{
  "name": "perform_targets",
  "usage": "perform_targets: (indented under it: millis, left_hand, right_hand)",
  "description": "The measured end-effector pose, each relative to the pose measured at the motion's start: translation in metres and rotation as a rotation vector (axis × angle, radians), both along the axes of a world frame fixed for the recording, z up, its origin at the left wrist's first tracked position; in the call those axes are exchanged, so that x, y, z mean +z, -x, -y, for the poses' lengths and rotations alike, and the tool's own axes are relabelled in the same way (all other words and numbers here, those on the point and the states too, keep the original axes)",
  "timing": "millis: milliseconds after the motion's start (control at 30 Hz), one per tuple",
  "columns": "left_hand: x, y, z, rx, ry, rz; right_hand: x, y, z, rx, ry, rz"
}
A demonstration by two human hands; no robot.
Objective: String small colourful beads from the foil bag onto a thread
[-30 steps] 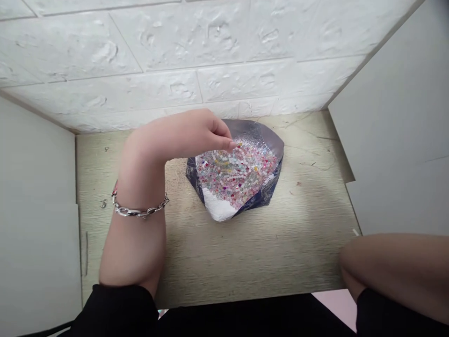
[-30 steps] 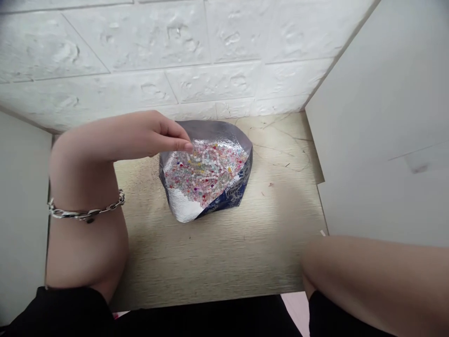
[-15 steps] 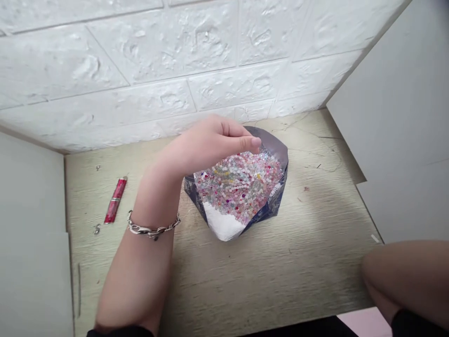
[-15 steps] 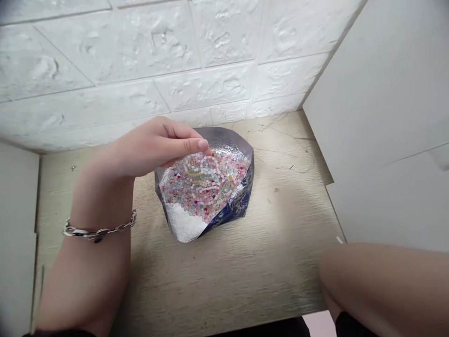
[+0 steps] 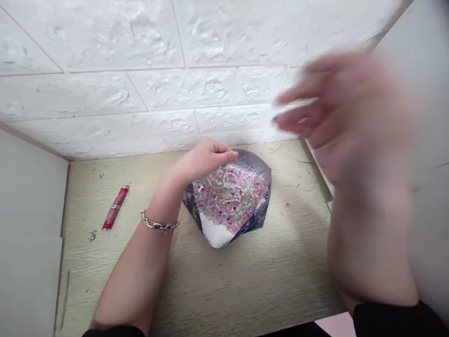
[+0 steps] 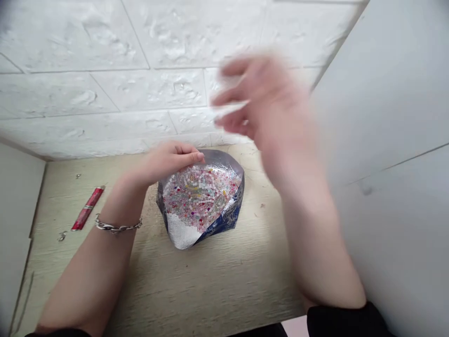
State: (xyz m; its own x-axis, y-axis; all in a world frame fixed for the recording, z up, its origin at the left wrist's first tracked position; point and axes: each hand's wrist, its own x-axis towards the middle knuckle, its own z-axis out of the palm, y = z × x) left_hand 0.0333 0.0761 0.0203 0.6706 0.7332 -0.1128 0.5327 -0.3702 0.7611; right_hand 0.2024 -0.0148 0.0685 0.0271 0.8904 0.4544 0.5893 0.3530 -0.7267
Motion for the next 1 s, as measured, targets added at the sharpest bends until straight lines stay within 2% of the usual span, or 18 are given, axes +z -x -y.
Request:
perform_targets:
  millis: [67,133,167,200,300,400,567,700,867,1000]
  left_hand:
    - [-0.009,-0.005,0.001,-0.015,-0.006,-0.048]
    - [-0.019,-0.012,0.002,-0.014,-0.041,-0.171]
    - [-0.025,-0.015,0.002,-0.037,-0.041,-0.219]
    - [-0.03,-0.017,0.002,-0.078,-0.039,-0.26]
    - [-0.042,-0.022,0.002,-0.184,-0.016,-0.296]
    - [-0.049,-0.024,0.001,-0.157,0.004,-0.259]
    - [-0.055,-0.02,0.003,-0.063,0.015,-0.204]
    - [-0.055,-0.014,0.008,-0.019,0.172,-0.233]
    - [-0.051,-0.007,0.016,-0.073,0.268,-0.349]
    - [-0.046,-0.002,0.026,-0.129,0.353,-0.41]
  right_hand:
    - [-0.016,0.005,-0.012,-0.027,0.096,0.234]
    - [-0.038,0.01,-0.026,-0.01,0.304,0.563]
    - [-0.049,0.013,-0.031,0.052,0.399,0.683]
    - [-0.058,0.015,-0.036,0.102,0.472,0.77]
    - [-0.075,0.02,-0.041,0.1,0.612,0.892]
    - [-0.08,0.019,-0.041,0.071,0.677,0.936]
    - [-0.079,0.014,-0.046,0.14,0.674,0.963]
    - [-0.077,0.013,-0.05,0.183,0.762,0.942]
    - [-0.076,0.015,-0.052,0.191,0.848,0.936]
    - [-0.083,0.015,-0.056,0.185,0.756,0.903]
